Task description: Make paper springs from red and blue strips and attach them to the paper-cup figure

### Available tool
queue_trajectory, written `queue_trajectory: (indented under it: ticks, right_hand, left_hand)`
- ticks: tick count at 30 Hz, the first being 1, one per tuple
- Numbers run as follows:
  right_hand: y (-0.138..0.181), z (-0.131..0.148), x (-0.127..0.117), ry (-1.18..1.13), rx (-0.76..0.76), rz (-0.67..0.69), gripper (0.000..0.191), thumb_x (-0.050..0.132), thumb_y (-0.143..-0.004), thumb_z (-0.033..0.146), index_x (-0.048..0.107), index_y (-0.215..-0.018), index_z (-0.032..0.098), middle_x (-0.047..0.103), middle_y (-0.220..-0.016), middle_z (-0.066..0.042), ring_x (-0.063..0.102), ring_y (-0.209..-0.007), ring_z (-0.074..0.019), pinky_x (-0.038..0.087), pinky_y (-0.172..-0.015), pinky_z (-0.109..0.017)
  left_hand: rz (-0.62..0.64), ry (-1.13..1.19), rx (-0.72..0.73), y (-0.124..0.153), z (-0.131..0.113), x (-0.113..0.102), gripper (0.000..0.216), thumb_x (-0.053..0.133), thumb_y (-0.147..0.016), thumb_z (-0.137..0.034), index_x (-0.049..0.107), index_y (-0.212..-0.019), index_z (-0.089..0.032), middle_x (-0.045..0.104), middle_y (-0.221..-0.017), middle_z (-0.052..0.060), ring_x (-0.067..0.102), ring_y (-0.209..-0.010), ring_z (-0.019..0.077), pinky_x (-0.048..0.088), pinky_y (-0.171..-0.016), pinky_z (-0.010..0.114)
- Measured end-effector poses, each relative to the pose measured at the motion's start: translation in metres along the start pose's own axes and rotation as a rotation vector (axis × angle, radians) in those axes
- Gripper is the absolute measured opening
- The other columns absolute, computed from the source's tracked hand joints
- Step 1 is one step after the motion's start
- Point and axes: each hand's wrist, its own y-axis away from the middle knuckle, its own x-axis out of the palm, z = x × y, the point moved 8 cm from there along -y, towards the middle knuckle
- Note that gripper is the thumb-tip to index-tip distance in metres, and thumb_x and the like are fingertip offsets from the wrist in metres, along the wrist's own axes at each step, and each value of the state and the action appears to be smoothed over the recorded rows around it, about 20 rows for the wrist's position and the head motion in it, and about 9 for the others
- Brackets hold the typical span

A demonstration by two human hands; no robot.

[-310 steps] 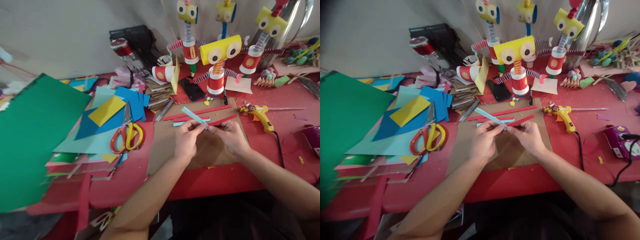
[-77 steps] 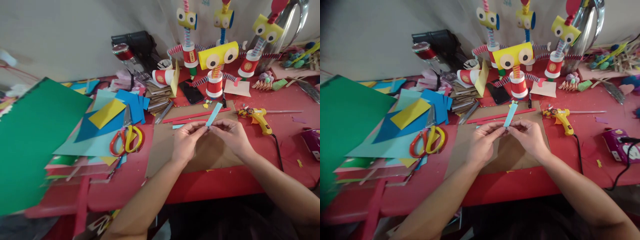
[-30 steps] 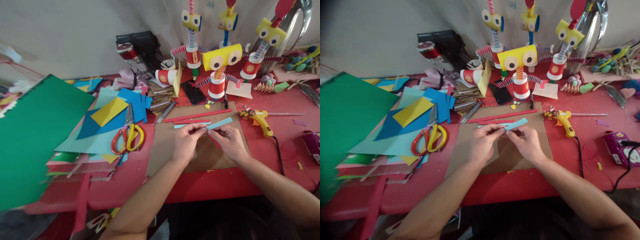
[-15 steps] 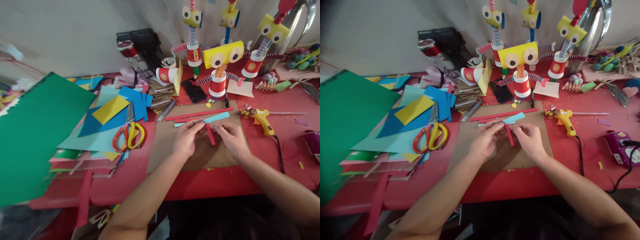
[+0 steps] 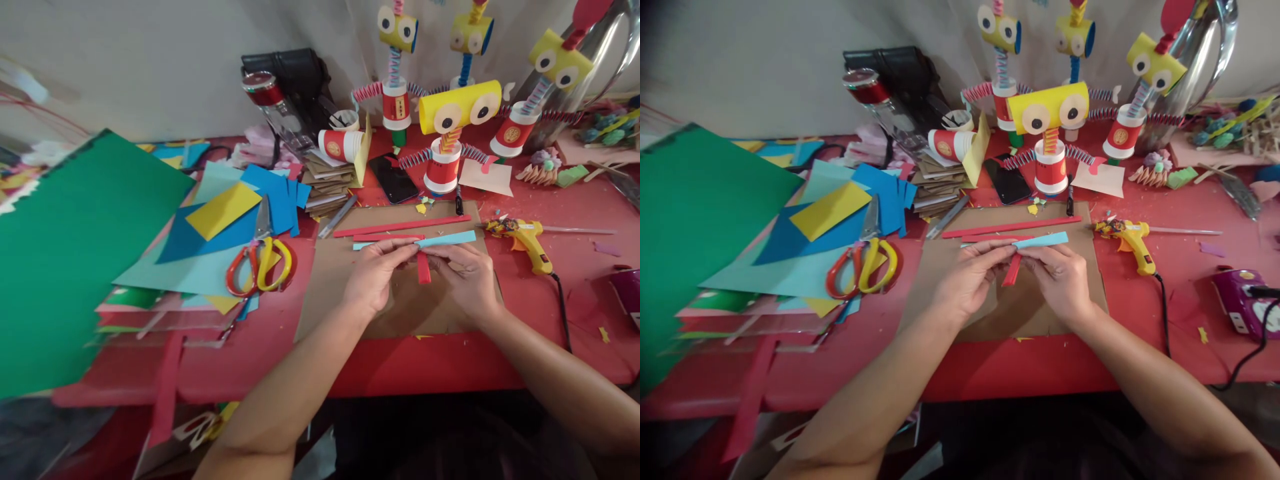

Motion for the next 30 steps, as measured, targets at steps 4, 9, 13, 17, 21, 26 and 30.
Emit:
queue_trajectory:
  ticks: [4,9,13,17,21,26,30]
  right_hand:
    - [-0.002,0.001,-0.003,-0.041,0.030,-0.029,0.020,0.066,-0.083,0.016,0.079,-0.082,0.031,0.078,-0.081,0.000,0.072,-0.074,-0.0182,0.058,-0.069,-0.031]
    - [-0.002,-0.005,-0.001,-0.119,0.131,-0.053,0.011,0.067,-0.083,0.021,0.076,-0.079,0.026,0.077,-0.078,0.000,0.071,-0.072,-0.0173,0.057,-0.070,-0.032]
    - [0.000,-0.010,0.001,-0.189,0.189,-0.070,0.005,0.068,-0.081,0.024,0.072,-0.078,0.023,0.076,-0.075,-0.001,0.071,-0.069,-0.0166,0.058,-0.069,-0.031]
    - [0.002,-0.016,0.001,-0.282,0.236,-0.116,0.009,0.072,-0.077,0.026,0.065,-0.081,0.023,0.072,-0.072,0.001,0.069,-0.066,-0.0146,0.057,-0.065,-0.029]
    - [0.003,-0.024,0.004,-0.405,0.308,-0.129,0.024,0.076,-0.073,0.029,0.055,-0.083,0.024,0.066,-0.069,0.005,0.066,-0.062,-0.0123,0.054,-0.060,-0.026]
    - [0.004,-0.026,0.007,-0.403,0.317,-0.140,0.028,0.074,-0.074,0.029,0.047,-0.078,0.024,0.058,-0.069,0.006,0.063,-0.062,-0.0103,0.051,-0.061,-0.025]
    - [0.007,-0.022,0.012,-0.369,0.342,-0.068,0.025,0.071,-0.076,0.030,0.047,-0.083,0.024,0.058,-0.065,0.007,0.058,-0.058,-0.0100,0.046,-0.056,-0.024]
  left_hand:
    - [0.043,0.000,0.029,0.002,0.000,0.004,0.014,0.084,-0.058,-0.026,0.077,-0.069,-0.020,0.075,-0.070,0.004,0.066,-0.067,0.0142,0.051,-0.071,0.030]
    - [0.093,0.002,0.094,0.005,-0.004,0.010,0.016,0.085,-0.057,-0.028,0.077,-0.068,-0.020,0.078,-0.078,0.006,0.070,-0.075,0.0173,0.054,-0.079,0.033]
    - [0.095,-0.027,0.118,0.005,-0.006,0.012,0.016,0.084,-0.059,-0.029,0.078,-0.071,-0.020,0.078,-0.078,0.005,0.070,-0.074,0.0169,0.054,-0.080,0.033]
    - [0.090,-0.029,0.120,0.005,-0.003,0.011,0.016,0.083,-0.060,-0.028,0.079,-0.074,-0.021,0.078,-0.077,0.004,0.070,-0.075,0.0174,0.054,-0.081,0.033]
    - [0.104,-0.024,0.144,0.005,-0.002,0.012,0.011,0.081,-0.063,-0.026,0.079,-0.073,-0.021,0.078,-0.076,0.004,0.070,-0.074,0.0173,0.054,-0.080,0.033]
    - [0.097,0.018,0.111,0.008,-0.001,0.015,0.014,0.083,-0.059,-0.026,0.078,-0.071,-0.021,0.076,-0.072,0.003,0.068,-0.071,0.0157,0.053,-0.078,0.031]
    - [0.068,0.041,0.103,0.006,-0.001,0.013,0.012,0.084,-0.057,-0.025,0.076,-0.065,-0.021,0.074,-0.067,0.001,0.065,-0.066,0.0127,0.051,-0.072,0.027]
